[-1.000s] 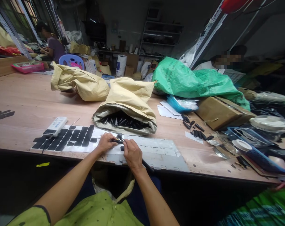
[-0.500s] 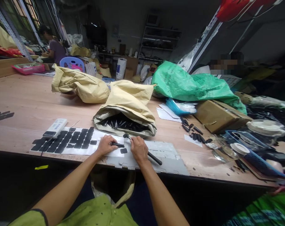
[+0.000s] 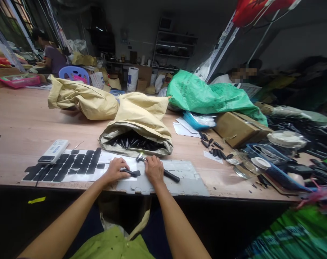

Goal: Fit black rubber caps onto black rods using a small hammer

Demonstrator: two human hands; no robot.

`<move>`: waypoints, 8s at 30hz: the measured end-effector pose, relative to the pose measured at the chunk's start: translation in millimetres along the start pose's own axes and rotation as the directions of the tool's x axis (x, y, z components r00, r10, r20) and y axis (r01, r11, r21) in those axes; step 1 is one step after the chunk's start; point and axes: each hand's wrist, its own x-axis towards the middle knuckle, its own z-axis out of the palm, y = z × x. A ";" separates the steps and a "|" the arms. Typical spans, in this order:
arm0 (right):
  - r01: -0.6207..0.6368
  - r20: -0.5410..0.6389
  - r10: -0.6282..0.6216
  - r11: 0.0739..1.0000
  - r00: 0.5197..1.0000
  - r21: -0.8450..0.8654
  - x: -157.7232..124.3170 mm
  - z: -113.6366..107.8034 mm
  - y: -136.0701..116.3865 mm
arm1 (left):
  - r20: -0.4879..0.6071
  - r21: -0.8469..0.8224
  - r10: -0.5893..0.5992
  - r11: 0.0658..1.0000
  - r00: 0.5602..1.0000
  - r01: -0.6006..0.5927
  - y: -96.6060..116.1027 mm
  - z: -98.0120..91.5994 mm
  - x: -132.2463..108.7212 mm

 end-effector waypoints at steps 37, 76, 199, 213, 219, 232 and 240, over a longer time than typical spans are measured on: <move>-0.019 -0.006 0.019 1.000 1.000 0.009 0.3 0.2 -0.9 | -0.421 0.037 -0.471 0.845 0.775 0.533 15.6 -10.2 94.7; -0.012 -0.048 0.024 0.973 0.999 0.229 -10.3 -19.1 -15.7 | -0.136 -0.096 -0.188 0.980 0.973 0.176 -0.7 3.3 16.3; -0.017 -0.018 0.017 1.000 1.000 0.025 8.4 3.0 -1.2 | -0.141 -0.086 -0.072 0.995 0.987 0.060 -4.6 -10.7 7.0; -0.010 -0.010 0.010 0.999 1.000 0.044 9.4 6.1 4.1 | -0.132 -0.018 -0.103 0.995 0.986 0.102 -2.6 2.1 12.6; 0.007 0.014 -0.010 0.981 1.000 0.193 10.1 -10.8 0.9 | -0.167 -0.009 -0.078 0.997 0.983 0.077 -6.6 5.0 11.6; -0.056 0.055 0.035 0.888 0.998 0.456 -13.0 -32.3 -37.7 | -0.154 -0.045 -0.095 0.995 0.983 0.089 -9.0 6.5 13.0; 0.108 -0.009 -0.112 0.933 0.994 0.342 -22.3 -25.3 -53.3 | -0.147 -0.042 -0.124 0.992 0.981 0.119 -8.9 8.0 14.1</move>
